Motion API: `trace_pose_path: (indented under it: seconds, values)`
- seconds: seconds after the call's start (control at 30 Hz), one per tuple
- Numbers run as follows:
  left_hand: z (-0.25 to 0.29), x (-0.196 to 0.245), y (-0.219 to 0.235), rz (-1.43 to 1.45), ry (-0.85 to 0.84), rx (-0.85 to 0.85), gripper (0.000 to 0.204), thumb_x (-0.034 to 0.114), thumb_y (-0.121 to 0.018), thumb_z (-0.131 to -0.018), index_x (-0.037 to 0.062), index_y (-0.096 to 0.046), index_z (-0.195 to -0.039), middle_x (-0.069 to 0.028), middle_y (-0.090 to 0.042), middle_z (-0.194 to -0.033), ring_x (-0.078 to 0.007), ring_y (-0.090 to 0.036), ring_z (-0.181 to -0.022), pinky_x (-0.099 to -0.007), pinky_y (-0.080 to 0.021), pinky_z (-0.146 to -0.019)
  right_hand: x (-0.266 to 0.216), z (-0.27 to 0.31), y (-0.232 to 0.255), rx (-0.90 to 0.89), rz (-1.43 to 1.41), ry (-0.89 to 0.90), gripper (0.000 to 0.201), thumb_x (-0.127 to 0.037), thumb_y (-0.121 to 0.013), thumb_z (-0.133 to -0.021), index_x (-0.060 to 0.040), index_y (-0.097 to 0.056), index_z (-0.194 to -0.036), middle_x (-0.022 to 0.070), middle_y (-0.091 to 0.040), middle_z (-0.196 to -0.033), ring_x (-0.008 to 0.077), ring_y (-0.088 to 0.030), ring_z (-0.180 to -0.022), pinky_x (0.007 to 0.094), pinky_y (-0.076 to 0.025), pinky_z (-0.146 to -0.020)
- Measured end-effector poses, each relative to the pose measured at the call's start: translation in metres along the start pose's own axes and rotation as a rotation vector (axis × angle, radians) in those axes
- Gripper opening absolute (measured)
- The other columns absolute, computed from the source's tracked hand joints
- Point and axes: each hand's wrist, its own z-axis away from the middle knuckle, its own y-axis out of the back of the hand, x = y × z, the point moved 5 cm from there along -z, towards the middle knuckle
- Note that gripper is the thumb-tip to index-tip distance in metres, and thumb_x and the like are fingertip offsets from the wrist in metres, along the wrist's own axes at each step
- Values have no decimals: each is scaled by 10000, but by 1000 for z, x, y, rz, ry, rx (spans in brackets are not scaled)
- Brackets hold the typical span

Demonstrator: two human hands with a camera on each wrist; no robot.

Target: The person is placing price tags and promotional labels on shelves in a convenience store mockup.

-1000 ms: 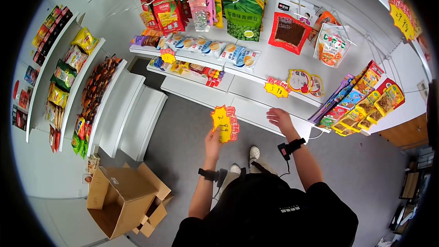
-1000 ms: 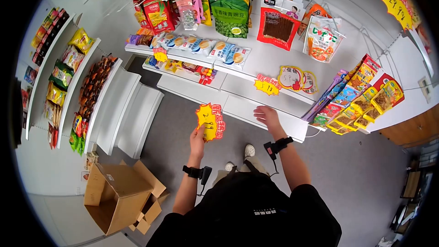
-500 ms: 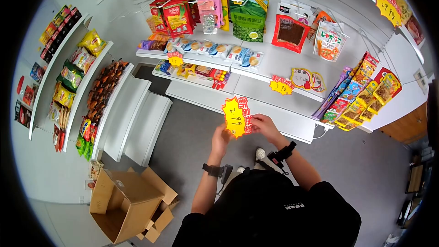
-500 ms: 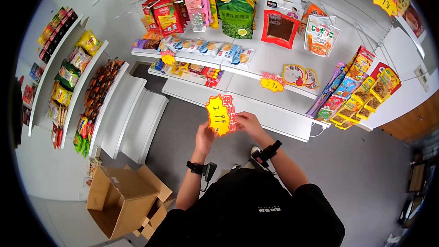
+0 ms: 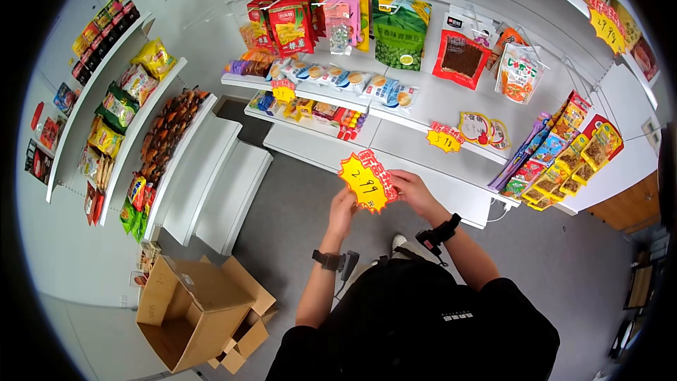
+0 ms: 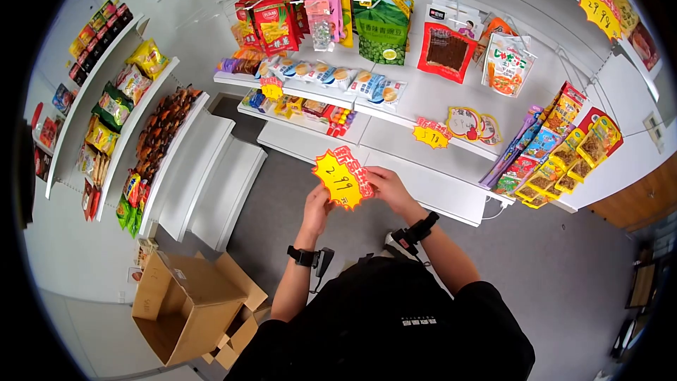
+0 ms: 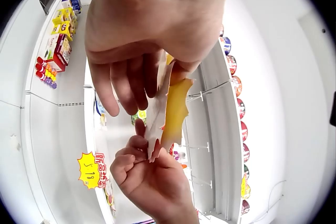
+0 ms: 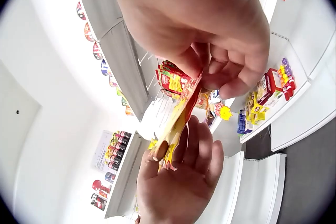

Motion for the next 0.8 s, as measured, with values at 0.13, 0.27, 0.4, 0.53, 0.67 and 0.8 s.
trace_pose_path:
  seconds: [0.13,0.27,0.4,0.53,0.67,0.8]
  values:
    - [-20,-23,18,-43,-34,-7,216,80,-478,-883,20,-600,-1051,-23,-657,-956,-81,-603,-801,-226,-477,-709,3,-14,7,56,66,-42,374,-304,-576,-921,-10,-571,-1151,56,-633,-977,131,-621,-841,302,-537,-719]
    - [-26,-11,17,-57,-106,199,165,23,-523,-850,5,-610,-990,-29,-661,-922,-90,-609,-746,-233,-497,-684,22,-34,18,15,12,-301,412,-420,-638,-860,-31,-595,-989,43,-611,-845,120,-588,-682,279,-524,-647]
    - [-42,-5,18,-97,-201,281,184,-29,-553,-810,-15,-608,-986,-51,-664,-911,-110,-621,-748,-238,-503,-685,29,-44,5,-158,-103,-449,390,-411,-645,-855,-34,-588,-937,38,-594,-792,125,-579,-679,281,-527,-657]
    - [-58,2,12,-211,-262,282,222,-66,-569,-773,-26,-602,-989,-70,-667,-907,-121,-627,-758,-240,-490,-665,19,-66,1,-187,-197,-396,345,-343,-648,-865,-34,-597,-1008,53,-616,-840,126,-588,-707,292,-530,-674]
    - [-68,9,1,-278,-298,309,221,-85,-562,-757,-29,-597,-968,-75,-666,-890,-128,-624,-733,-248,-481,-643,15,-89,4,-189,-330,-418,279,-243,-634,-863,-43,-580,-1051,73,-621,-899,142,-598,-759,301,-532,-700]
    - [-80,-5,6,-275,-300,445,199,-82,-547,-765,-35,-585,-954,-71,-659,-865,-133,-615,-709,-254,-481,-636,8,-99,2,-196,-400,-439,227,-177,-593,-854,-48,-562,-1039,86,-621,-928,158,-597,-774,294,-528,-711]
